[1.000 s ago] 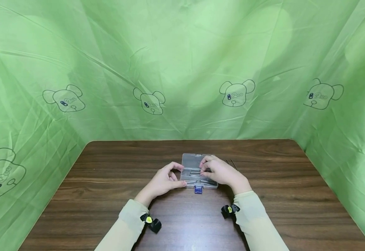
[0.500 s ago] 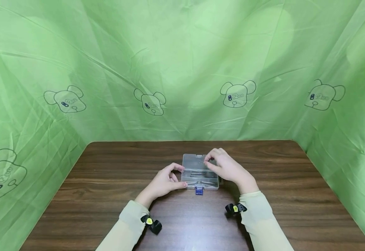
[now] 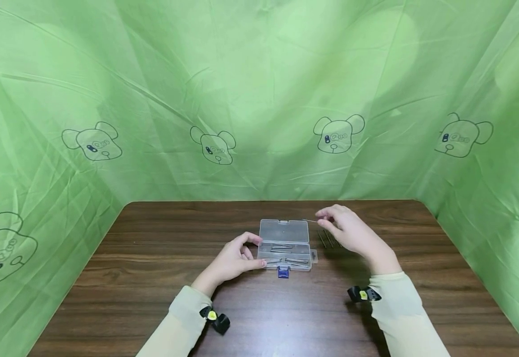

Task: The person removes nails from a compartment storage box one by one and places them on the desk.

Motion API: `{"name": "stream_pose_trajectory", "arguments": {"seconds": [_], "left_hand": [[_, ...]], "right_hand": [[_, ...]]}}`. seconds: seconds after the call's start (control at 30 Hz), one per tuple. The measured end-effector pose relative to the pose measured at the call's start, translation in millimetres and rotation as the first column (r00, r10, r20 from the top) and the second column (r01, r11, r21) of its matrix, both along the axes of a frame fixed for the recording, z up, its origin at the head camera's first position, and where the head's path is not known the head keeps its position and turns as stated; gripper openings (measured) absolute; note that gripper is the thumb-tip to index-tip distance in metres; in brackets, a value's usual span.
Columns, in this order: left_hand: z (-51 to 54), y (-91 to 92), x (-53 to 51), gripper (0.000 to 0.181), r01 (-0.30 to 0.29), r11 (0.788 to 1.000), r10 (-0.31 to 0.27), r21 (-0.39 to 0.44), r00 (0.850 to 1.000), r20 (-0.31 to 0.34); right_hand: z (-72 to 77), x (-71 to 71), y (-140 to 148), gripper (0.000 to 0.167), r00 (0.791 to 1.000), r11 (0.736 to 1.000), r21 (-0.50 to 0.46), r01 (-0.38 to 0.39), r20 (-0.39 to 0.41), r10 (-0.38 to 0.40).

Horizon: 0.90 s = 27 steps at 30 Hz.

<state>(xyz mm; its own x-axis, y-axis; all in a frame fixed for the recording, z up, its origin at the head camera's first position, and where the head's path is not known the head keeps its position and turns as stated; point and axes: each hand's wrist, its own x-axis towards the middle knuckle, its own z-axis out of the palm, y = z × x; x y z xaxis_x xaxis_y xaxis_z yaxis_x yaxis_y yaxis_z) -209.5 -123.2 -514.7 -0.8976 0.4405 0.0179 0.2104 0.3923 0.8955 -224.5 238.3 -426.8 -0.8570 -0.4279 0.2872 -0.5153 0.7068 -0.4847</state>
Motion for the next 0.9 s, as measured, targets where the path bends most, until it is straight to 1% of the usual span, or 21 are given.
{"name": "stream_pose_trajectory", "arguments": {"seconds": [0.1, 0.17, 0.37, 0.53, 0.67, 0.9], "left_hand": [[-0.1, 0.3, 0.2, 0.062, -0.004, 1.0, 0.003, 0.009, 1.0, 0.006], [-0.7, 0.7, 0.3, 0.062, -0.006, 1.0, 0.006, 0.015, 1.0, 0.008], [-1.7, -0.1, -0.6, 0.061, -0.001, 1.0, 0.001, 0.021, 1.0, 0.005], [-2.8, -0.3, -1.1, 0.061, 0.001, 1.0, -0.002, 0.02, 1.0, 0.004], [-3.2, -0.1, -1.1, 0.062, 0.0, 1.0, 0.0, 0.016, 1.0, 0.005], [-2.4, -0.3, -1.5, 0.063, 0.0, 1.0, -0.001, 0.015, 1.0, 0.006]], "right_hand": [[-3.4, 3.3, 15.7, 0.014, 0.999, 0.999, 0.04, 0.03, -0.026, -0.029], [-6.9, 4.8, 25.2, 0.012, 0.998, 0.997, 0.053, 0.057, -0.029, -0.056], [-23.0, 7.1, 47.9, 0.014, 0.986, 0.985, 0.048, 0.165, 0.013, -0.166], [-43.2, 6.1, 59.3, 0.018, 0.968, 0.968, 0.059, 0.242, 0.06, -0.246], [-55.0, 4.6, 64.1, 0.018, 0.959, 0.962, 0.078, 0.263, 0.092, -0.269], [-59.3, 3.0, 67.1, 0.013, 0.963, 0.97, 0.092, 0.227, 0.124, -0.237]]}}
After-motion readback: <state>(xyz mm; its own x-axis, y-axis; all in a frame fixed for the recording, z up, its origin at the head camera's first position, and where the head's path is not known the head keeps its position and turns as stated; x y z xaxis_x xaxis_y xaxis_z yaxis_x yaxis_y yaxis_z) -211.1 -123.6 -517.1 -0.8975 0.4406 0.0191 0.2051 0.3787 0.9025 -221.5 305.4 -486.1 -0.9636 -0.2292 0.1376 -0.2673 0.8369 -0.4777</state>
